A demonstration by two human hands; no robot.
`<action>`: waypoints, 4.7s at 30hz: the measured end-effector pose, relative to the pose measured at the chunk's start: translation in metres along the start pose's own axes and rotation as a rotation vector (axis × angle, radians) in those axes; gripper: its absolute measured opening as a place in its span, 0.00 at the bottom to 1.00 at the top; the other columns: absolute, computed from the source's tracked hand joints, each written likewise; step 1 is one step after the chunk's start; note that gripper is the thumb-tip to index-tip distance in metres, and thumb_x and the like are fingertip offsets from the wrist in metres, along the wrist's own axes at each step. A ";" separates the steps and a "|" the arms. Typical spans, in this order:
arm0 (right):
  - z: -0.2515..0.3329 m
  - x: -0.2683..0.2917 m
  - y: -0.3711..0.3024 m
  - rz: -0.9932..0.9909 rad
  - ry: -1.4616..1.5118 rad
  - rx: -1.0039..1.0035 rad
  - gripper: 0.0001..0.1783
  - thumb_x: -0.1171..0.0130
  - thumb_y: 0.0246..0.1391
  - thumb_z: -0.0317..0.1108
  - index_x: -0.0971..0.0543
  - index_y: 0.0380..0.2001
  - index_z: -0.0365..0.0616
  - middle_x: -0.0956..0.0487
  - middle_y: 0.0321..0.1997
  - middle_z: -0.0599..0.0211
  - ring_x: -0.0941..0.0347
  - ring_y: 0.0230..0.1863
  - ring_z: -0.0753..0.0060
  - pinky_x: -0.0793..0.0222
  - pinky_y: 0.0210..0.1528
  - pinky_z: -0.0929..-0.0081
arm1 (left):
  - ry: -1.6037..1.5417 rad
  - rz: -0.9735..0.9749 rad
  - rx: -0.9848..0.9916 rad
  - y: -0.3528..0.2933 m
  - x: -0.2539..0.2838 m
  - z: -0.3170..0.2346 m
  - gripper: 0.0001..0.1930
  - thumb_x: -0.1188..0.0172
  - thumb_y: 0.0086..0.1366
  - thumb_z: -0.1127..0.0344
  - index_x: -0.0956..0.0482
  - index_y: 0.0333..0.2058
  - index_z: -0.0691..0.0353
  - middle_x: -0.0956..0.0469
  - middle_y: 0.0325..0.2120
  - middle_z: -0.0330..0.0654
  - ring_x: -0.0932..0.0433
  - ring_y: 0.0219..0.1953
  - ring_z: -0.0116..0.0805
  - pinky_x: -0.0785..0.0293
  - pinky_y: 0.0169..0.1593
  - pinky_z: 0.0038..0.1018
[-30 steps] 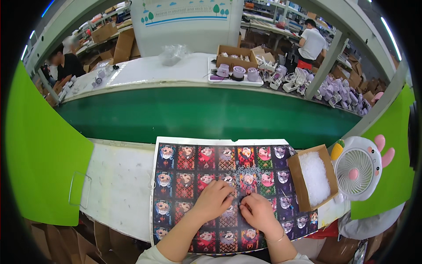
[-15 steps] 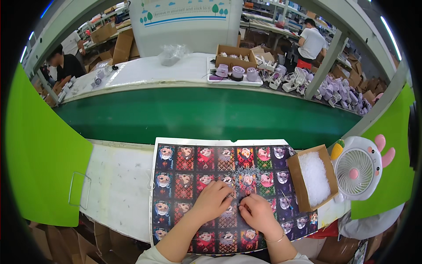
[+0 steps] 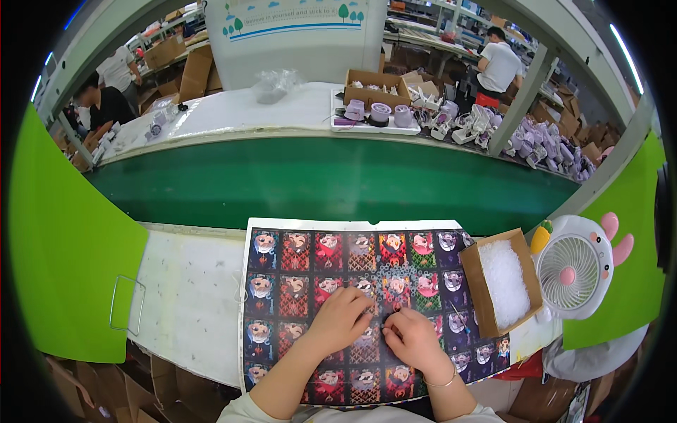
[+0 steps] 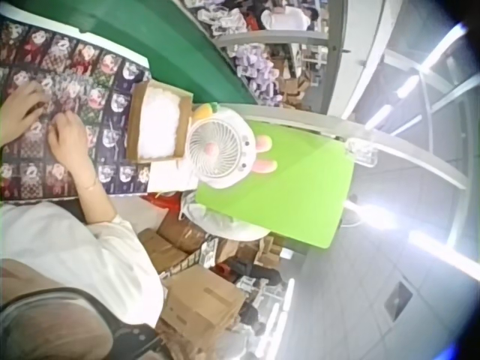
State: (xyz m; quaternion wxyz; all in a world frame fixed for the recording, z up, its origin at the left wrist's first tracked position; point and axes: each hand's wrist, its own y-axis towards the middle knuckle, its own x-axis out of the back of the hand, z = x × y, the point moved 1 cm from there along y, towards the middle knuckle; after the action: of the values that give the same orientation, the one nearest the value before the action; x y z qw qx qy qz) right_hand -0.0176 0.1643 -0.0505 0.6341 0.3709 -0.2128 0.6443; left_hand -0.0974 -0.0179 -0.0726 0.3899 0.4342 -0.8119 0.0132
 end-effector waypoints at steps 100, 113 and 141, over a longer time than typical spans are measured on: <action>0.140 0.148 -0.006 0.272 1.712 1.080 0.10 0.53 0.65 0.30 0.22 0.36 0.43 0.32 0.17 0.66 0.36 0.15 0.72 0.54 0.16 0.76 | -0.129 0.301 0.054 0.002 -0.005 -0.011 0.08 0.45 0.65 0.65 0.20 0.39 0.59 0.19 0.33 0.44 0.20 0.38 0.47 0.24 0.41 0.39; 0.140 0.142 0.000 0.342 1.914 1.075 0.09 0.50 0.65 0.30 0.20 0.39 0.45 0.28 0.20 0.64 0.31 0.18 0.70 0.50 0.16 0.75 | -0.153 0.283 0.058 0.005 -0.004 -0.013 0.08 0.44 0.65 0.65 0.20 0.38 0.60 0.19 0.33 0.46 0.20 0.38 0.48 0.24 0.42 0.39; -0.019 -0.007 0.024 0.449 1.191 -0.298 0.08 0.47 0.65 0.31 0.21 0.39 0.40 0.27 0.23 0.75 0.35 0.21 0.88 0.43 0.22 0.87 | -0.183 0.321 0.116 0.000 -0.006 -0.009 0.09 0.41 0.57 0.68 0.23 0.36 0.64 0.22 0.30 0.51 0.22 0.37 0.55 0.26 0.41 0.45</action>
State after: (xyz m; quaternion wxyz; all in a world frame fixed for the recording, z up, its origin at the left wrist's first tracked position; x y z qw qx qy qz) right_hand -0.0454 0.1708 -0.0632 0.5381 -0.1948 0.0157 0.8199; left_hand -0.0899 -0.0101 -0.0702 0.2819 0.3203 -0.9006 0.0824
